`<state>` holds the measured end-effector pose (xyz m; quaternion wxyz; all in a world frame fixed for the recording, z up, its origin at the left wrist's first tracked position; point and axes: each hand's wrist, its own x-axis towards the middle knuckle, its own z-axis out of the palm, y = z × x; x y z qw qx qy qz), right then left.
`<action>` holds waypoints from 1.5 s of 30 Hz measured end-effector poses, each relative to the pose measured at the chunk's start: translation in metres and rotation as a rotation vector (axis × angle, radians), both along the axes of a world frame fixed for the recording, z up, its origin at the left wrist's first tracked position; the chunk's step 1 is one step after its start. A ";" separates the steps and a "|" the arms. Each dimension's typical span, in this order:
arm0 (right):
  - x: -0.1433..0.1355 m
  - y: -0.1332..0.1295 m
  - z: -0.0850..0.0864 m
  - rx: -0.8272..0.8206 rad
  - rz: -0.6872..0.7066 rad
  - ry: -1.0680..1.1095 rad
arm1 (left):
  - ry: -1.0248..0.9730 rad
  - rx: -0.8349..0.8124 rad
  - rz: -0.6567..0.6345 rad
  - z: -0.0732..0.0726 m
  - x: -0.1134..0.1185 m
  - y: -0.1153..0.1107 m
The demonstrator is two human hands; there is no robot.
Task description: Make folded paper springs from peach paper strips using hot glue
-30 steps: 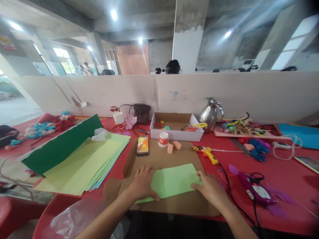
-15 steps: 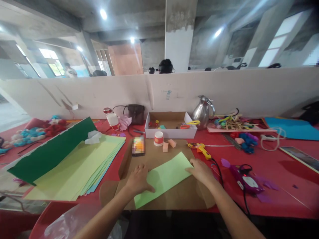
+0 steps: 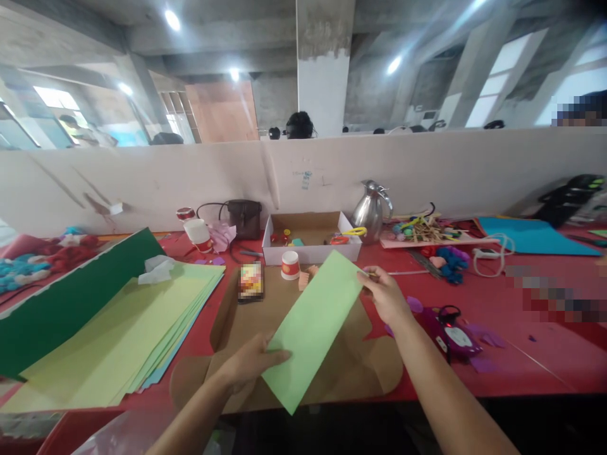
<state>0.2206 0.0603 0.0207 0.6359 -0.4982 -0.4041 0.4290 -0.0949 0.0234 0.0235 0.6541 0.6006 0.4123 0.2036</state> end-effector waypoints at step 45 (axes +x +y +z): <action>0.032 0.178 0.082 -0.366 -0.002 -1.487 | -0.122 0.395 0.802 -0.047 0.022 0.036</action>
